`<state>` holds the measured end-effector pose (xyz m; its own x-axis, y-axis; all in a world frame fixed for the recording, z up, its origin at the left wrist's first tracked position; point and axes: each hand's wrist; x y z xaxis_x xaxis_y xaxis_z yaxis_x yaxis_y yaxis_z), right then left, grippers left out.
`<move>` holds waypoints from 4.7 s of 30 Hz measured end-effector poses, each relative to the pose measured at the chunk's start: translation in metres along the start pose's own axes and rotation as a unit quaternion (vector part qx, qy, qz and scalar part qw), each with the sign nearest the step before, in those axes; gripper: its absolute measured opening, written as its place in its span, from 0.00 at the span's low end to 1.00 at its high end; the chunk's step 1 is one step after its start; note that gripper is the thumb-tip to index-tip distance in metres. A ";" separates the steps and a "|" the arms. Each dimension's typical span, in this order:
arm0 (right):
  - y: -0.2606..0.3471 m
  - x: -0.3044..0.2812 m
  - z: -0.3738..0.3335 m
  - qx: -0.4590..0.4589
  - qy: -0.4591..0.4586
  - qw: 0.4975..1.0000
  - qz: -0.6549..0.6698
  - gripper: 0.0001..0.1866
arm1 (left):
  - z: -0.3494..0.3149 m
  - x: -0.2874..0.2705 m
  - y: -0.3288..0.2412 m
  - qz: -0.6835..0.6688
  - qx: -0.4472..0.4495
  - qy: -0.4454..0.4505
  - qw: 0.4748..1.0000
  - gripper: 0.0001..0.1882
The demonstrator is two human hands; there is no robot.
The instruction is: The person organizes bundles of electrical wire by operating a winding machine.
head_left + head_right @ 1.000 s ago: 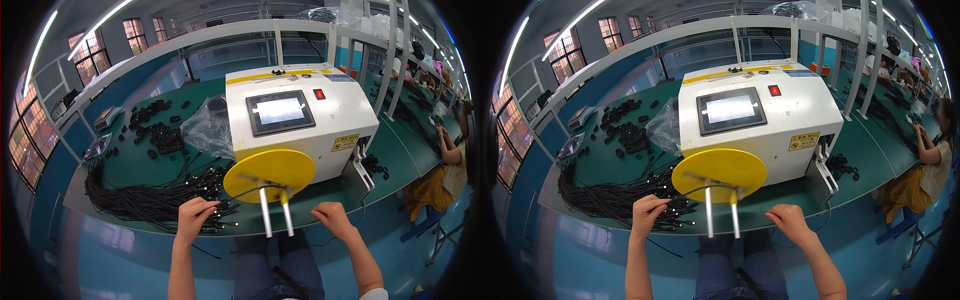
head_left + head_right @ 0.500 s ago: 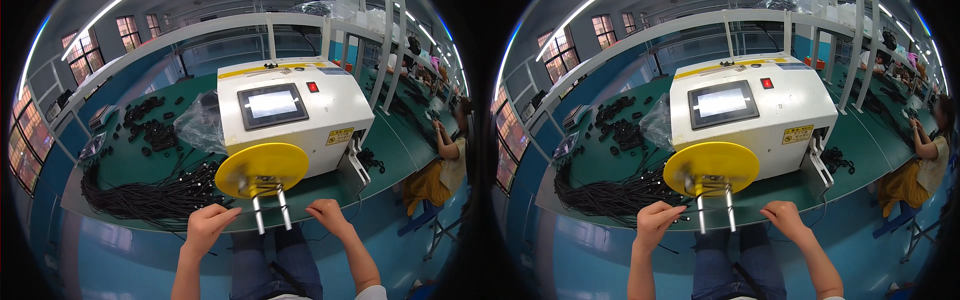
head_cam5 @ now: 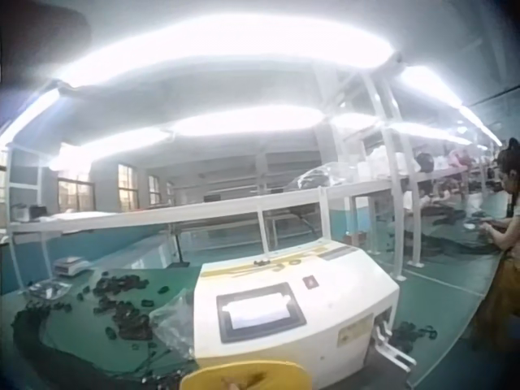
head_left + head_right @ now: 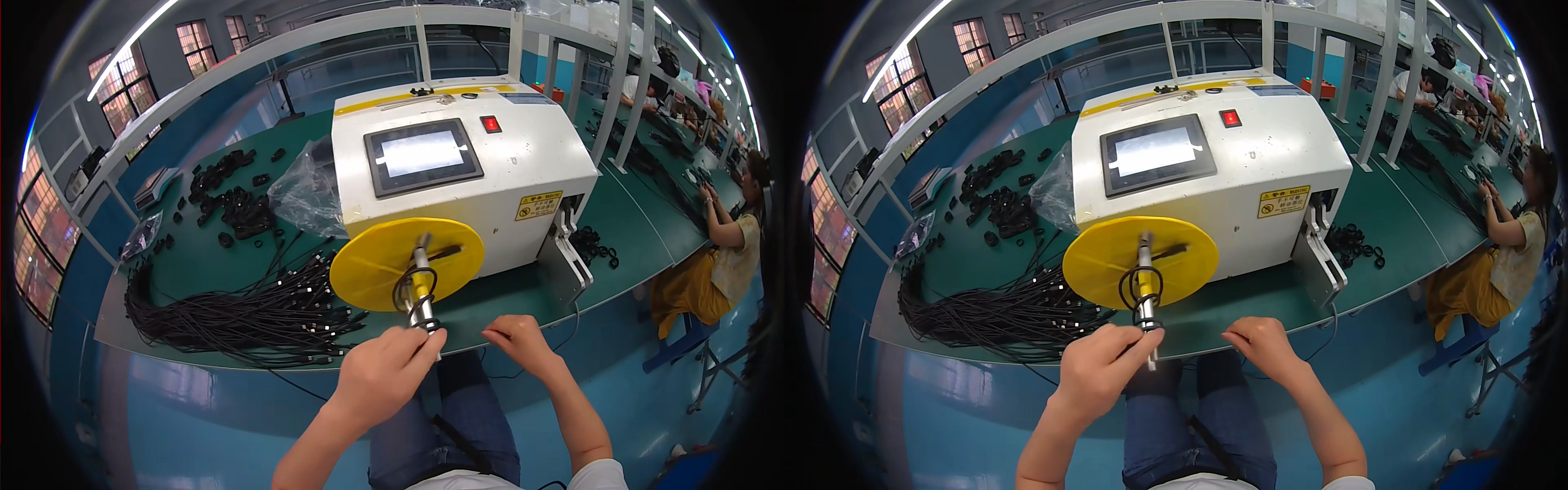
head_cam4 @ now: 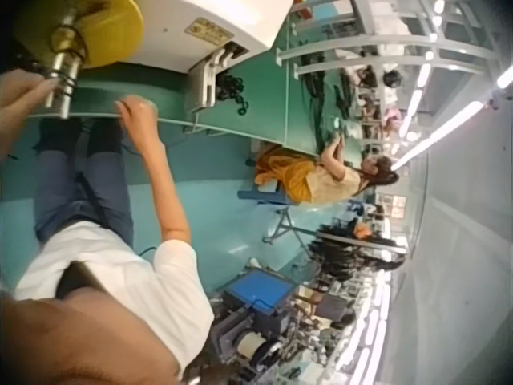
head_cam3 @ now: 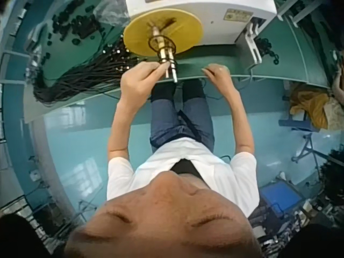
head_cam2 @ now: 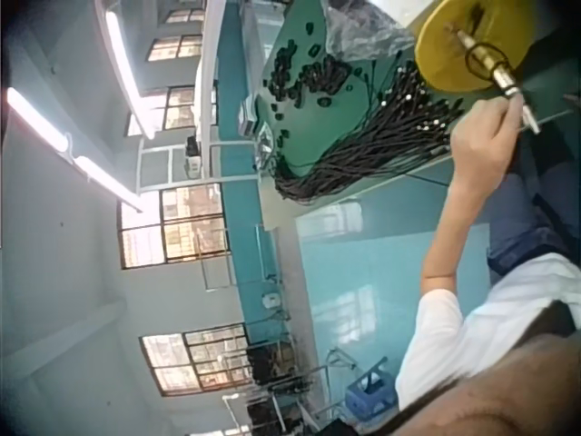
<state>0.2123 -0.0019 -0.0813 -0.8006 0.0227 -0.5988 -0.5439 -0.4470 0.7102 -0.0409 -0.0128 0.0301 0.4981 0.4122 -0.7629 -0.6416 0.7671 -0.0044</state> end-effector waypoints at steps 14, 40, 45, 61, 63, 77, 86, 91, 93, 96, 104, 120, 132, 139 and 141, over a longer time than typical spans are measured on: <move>0.077 0.004 0.013 0.074 -0.009 0.882 0.465 0.06 | 0.004 0.028 -0.013 -0.046 0.026 -0.037 0.998 0.16; 0.091 0.013 0.020 0.126 -0.068 0.880 0.453 0.03 | -0.023 0.035 -0.022 -0.222 -0.300 -0.104 0.922 0.09; 0.097 0.014 0.018 0.101 -0.069 0.897 0.424 0.03 | -0.026 0.034 -0.022 -0.169 -0.240 -0.100 0.951 0.09; 0.082 0.011 0.065 -0.180 -0.173 0.968 -0.029 0.13 | -0.053 0.022 -0.010 -0.329 -0.369 -0.001 0.869 0.14; 0.083 0.006 0.065 -0.171 -0.143 0.974 -0.030 0.13 | -0.057 0.022 -0.008 -0.329 -0.362 -0.003 0.872 0.14; 0.118 0.005 0.023 -0.181 -0.067 0.981 -0.018 0.12 | -0.049 0.067 0.028 -0.600 -0.431 -0.083 0.669 0.09; 0.099 0.054 -0.051 -0.270 -0.041 0.959 0.080 0.13 | -0.055 0.068 0.026 -0.552 -0.403 -0.103 0.722 0.07; 0.054 0.128 -0.090 -0.189 0.111 0.967 0.133 0.14 | -0.043 0.063 0.023 -0.635 -0.410 -0.080 0.649 0.08; 0.059 0.130 -0.088 -0.186 0.128 0.964 0.139 0.15 | -0.047 0.062 0.025 -0.634 -0.405 -0.067 0.655 0.08; 0.073 0.114 -0.072 -0.172 0.161 0.961 0.143 0.17 | -0.049 0.064 0.028 -0.589 -0.397 -0.076 0.700 0.09; 0.114 0.070 -0.024 0.120 0.068 0.863 0.487 0.15 | -0.044 0.058 0.025 -0.554 -0.360 -0.084 0.746 0.09; 0.112 0.037 -0.034 0.237 -0.205 0.774 0.549 0.07 | -0.040 0.015 -0.016 -0.166 -0.300 -0.016 0.939 0.07; 0.095 0.114 -0.070 0.092 -0.008 0.965 0.247 0.06 | -0.068 0.060 -0.006 -0.529 -0.500 -0.198 0.657 0.12; 0.093 0.112 -0.066 -0.056 -0.028 0.974 0.218 0.04 | -0.057 0.059 -0.002 -0.685 -0.430 -0.040 0.586 0.17; 0.071 0.096 -0.061 0.010 -0.135 0.950 0.281 0.06 | -0.060 0.061 0.002 -0.652 -0.439 -0.054 0.616 0.17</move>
<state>0.1120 -0.0858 -0.1105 -0.9998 0.0161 -0.0076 -0.0138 -0.4392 0.8983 -0.0469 -0.0163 -0.0555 0.9291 -0.2062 0.3069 0.3005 -0.0623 -0.9517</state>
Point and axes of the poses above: each hand's wrist, its own z-axis towards the middle knuckle, its own x-axis out of the palm, y = z × x, and after that the axes turned 9 degrees about z, right-handed
